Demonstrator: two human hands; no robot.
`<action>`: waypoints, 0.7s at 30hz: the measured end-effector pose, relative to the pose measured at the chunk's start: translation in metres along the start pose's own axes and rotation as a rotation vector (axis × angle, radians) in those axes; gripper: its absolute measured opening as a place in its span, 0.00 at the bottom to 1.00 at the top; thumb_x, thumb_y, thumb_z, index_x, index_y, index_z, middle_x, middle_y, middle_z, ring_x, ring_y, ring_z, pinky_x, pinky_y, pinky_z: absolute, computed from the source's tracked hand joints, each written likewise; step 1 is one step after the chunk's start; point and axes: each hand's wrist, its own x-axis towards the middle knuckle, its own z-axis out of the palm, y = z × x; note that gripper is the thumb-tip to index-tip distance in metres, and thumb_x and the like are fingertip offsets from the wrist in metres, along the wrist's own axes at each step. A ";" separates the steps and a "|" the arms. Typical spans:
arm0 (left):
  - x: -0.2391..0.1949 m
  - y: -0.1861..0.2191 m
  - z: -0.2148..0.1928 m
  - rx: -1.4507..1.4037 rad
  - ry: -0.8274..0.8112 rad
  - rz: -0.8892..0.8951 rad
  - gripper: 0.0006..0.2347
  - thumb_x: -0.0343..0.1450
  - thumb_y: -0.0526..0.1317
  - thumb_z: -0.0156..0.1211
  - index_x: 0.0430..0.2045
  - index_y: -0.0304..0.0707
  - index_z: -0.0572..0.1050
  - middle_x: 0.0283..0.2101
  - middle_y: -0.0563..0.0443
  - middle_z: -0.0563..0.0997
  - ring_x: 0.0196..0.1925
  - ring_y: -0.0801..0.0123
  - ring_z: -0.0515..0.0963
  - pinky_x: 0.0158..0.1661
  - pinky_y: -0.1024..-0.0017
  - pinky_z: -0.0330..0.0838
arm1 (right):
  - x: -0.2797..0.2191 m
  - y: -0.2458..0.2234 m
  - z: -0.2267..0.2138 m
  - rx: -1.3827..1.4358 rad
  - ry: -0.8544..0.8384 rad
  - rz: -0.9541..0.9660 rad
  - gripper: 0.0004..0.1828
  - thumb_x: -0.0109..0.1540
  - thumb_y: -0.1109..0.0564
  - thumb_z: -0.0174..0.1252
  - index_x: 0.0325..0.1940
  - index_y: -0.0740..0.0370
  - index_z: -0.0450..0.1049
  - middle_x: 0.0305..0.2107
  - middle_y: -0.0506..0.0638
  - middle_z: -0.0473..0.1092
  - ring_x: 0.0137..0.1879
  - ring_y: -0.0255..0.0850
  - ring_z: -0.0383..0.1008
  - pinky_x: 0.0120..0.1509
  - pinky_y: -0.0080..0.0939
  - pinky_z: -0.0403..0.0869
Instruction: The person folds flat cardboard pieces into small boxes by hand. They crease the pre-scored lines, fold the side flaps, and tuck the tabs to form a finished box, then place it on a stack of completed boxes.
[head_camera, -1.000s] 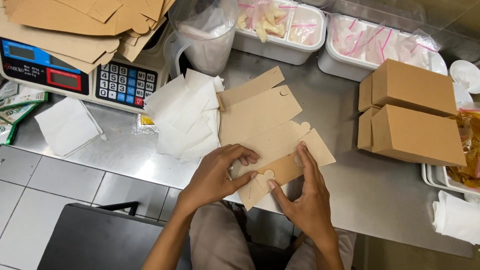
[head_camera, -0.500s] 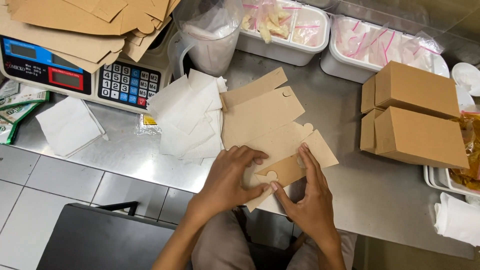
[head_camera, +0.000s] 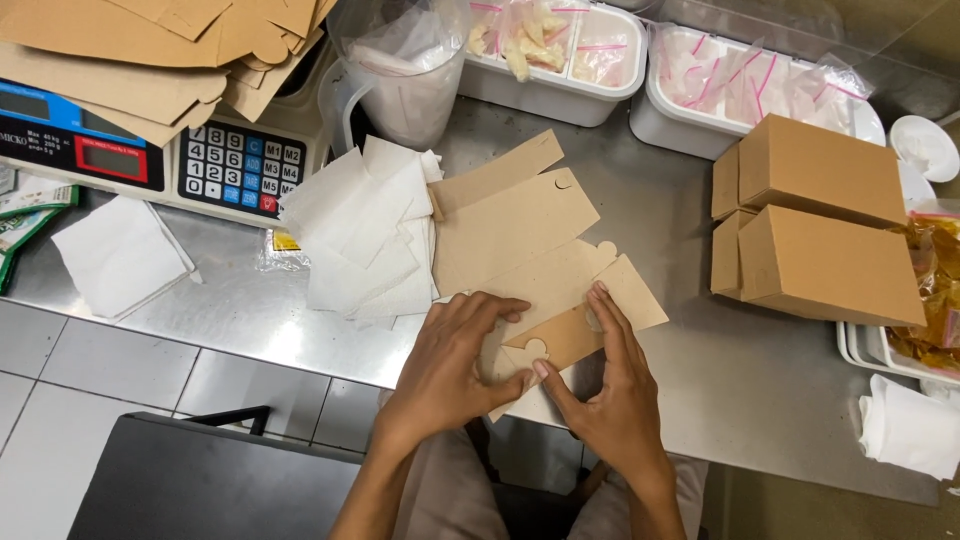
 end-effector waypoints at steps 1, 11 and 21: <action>0.000 -0.001 0.001 0.001 -0.001 0.001 0.24 0.66 0.49 0.66 0.58 0.49 0.71 0.49 0.57 0.78 0.52 0.64 0.75 0.51 0.66 0.62 | 0.000 0.000 0.000 0.000 0.001 0.001 0.47 0.59 0.45 0.66 0.77 0.62 0.55 0.74 0.57 0.57 0.79 0.49 0.58 0.78 0.48 0.62; 0.000 -0.002 0.002 -0.031 0.052 0.021 0.17 0.69 0.39 0.61 0.54 0.48 0.73 0.48 0.59 0.80 0.50 0.67 0.76 0.52 0.67 0.64 | 0.000 0.000 -0.001 0.013 -0.008 0.053 0.47 0.58 0.45 0.67 0.76 0.60 0.55 0.74 0.55 0.57 0.79 0.47 0.58 0.77 0.48 0.61; 0.000 -0.004 0.003 0.016 0.046 0.030 0.20 0.67 0.42 0.63 0.55 0.48 0.73 0.49 0.59 0.79 0.51 0.66 0.76 0.52 0.67 0.65 | 0.000 0.000 -0.002 0.024 -0.008 0.029 0.47 0.59 0.46 0.67 0.76 0.62 0.55 0.74 0.56 0.58 0.79 0.47 0.58 0.78 0.47 0.60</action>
